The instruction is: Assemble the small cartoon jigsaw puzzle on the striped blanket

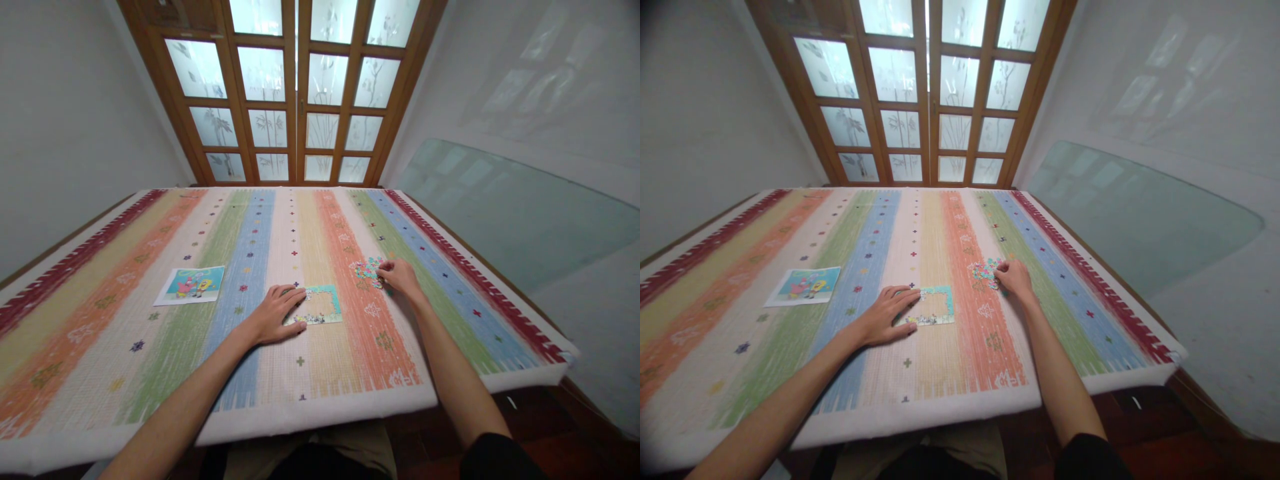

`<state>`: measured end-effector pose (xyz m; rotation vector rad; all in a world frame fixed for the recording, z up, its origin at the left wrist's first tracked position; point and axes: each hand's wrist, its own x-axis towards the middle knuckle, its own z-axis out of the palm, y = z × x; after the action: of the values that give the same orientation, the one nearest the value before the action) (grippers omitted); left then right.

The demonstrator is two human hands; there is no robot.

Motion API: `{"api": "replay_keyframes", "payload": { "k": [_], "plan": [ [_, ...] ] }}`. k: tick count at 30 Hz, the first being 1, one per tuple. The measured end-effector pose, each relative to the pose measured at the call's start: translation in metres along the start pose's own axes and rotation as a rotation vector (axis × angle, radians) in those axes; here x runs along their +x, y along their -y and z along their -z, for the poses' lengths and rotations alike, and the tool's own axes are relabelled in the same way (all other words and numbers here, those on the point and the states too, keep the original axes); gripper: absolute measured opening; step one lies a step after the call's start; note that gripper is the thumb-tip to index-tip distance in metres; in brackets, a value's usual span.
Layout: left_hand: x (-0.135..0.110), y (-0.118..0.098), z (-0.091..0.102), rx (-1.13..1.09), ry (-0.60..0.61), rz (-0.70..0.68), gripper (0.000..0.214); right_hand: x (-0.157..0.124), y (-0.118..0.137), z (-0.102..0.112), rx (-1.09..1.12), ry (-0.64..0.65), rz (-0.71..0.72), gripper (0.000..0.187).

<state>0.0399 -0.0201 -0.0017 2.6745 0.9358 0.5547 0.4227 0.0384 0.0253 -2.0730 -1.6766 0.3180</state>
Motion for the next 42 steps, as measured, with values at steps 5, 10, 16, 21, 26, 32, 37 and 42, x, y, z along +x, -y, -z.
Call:
{"api": "replay_keyframes", "payload": {
  "k": [5,10,16,21,26,32,37,42],
  "plan": [
    [0.000,0.000,0.000,0.004,0.004,0.004,0.065,0.002,-0.001,0.000,0.069,0.009,-0.024,0.015],
    [0.000,-0.001,0.000,-0.005,0.010,0.009,0.066,0.007,-0.003,0.000,0.158,0.013,-0.055,0.012],
    [0.000,0.000,-0.001,0.001,0.009,0.012,0.066,0.002,0.012,0.004,0.308,0.045,0.053,0.005],
    [-0.001,0.001,-0.001,0.003,0.022,0.020,0.066,-0.017,0.044,0.003,0.510,0.220,0.235,0.018],
    [0.000,-0.001,0.001,-0.006,0.028,0.028,0.063,-0.039,0.076,-0.015,0.735,0.583,0.317,0.026],
    [0.001,-0.002,0.001,0.011,0.030,0.021,0.056,-0.054,0.094,-0.037,0.667,0.750,0.460,0.019],
    [0.000,0.000,-0.001,0.023,0.015,0.014,0.055,-0.057,0.099,-0.048,0.690,0.830,0.513,0.017],
    [0.000,-0.001,-0.001,0.021,-0.001,-0.002,0.053,-0.063,0.105,-0.052,0.578,0.732,0.668,0.015]
  ]
}}
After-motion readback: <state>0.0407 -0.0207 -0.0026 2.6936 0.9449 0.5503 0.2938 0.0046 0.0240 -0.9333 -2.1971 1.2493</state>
